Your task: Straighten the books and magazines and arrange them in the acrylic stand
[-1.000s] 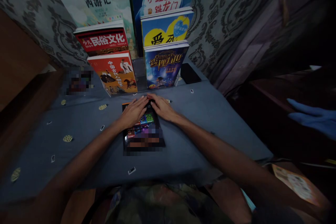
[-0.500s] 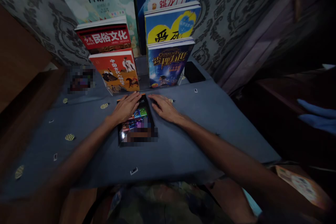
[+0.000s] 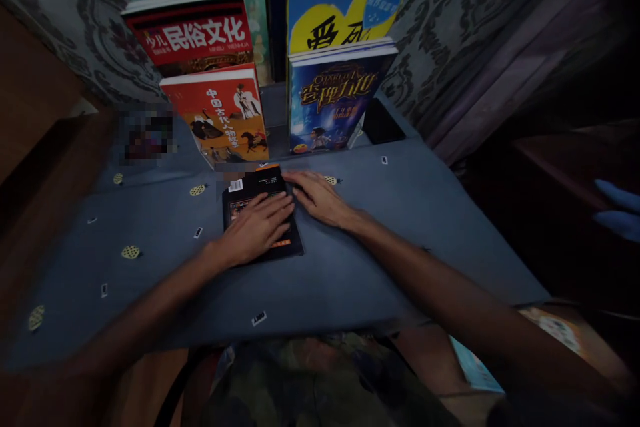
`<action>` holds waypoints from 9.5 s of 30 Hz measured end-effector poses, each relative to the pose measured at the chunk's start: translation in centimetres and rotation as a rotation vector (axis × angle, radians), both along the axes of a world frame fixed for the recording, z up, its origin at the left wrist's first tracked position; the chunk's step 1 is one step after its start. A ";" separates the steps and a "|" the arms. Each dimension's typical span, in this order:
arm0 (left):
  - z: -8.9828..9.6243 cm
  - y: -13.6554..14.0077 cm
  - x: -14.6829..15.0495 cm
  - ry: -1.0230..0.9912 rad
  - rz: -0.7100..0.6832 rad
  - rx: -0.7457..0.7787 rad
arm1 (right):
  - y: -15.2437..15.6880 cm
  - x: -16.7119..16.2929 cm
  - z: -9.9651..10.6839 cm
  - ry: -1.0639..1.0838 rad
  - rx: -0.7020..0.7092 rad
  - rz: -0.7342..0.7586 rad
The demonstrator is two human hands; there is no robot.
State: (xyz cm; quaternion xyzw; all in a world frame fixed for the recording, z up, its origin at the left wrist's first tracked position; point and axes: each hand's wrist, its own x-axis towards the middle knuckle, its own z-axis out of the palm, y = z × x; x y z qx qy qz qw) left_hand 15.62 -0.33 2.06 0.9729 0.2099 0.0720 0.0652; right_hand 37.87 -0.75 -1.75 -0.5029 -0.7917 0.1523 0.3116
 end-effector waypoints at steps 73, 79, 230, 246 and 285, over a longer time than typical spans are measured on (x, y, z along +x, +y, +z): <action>-0.6 -3.6 -8.6 0.132 0.780 0.294 | -1.0 -5.3 0.6 -0.117 0.094 0.044; -0.1 -3.4 -8.7 0.152 0.759 0.292 | -5.5 -3.5 0.8 -0.108 0.208 0.041; 0.2 8.0 2.2 0.013 0.284 0.144 | -6.2 -2.8 2.7 0.029 0.213 0.352; -1.5 8.3 -6.8 -0.224 0.330 -0.002 | -6.5 -2.6 1.6 -0.098 0.083 0.328; 0.1 -1.6 -4.1 -1.225 0.702 -0.949 | -4.3 -3.5 7.2 0.716 0.034 -0.185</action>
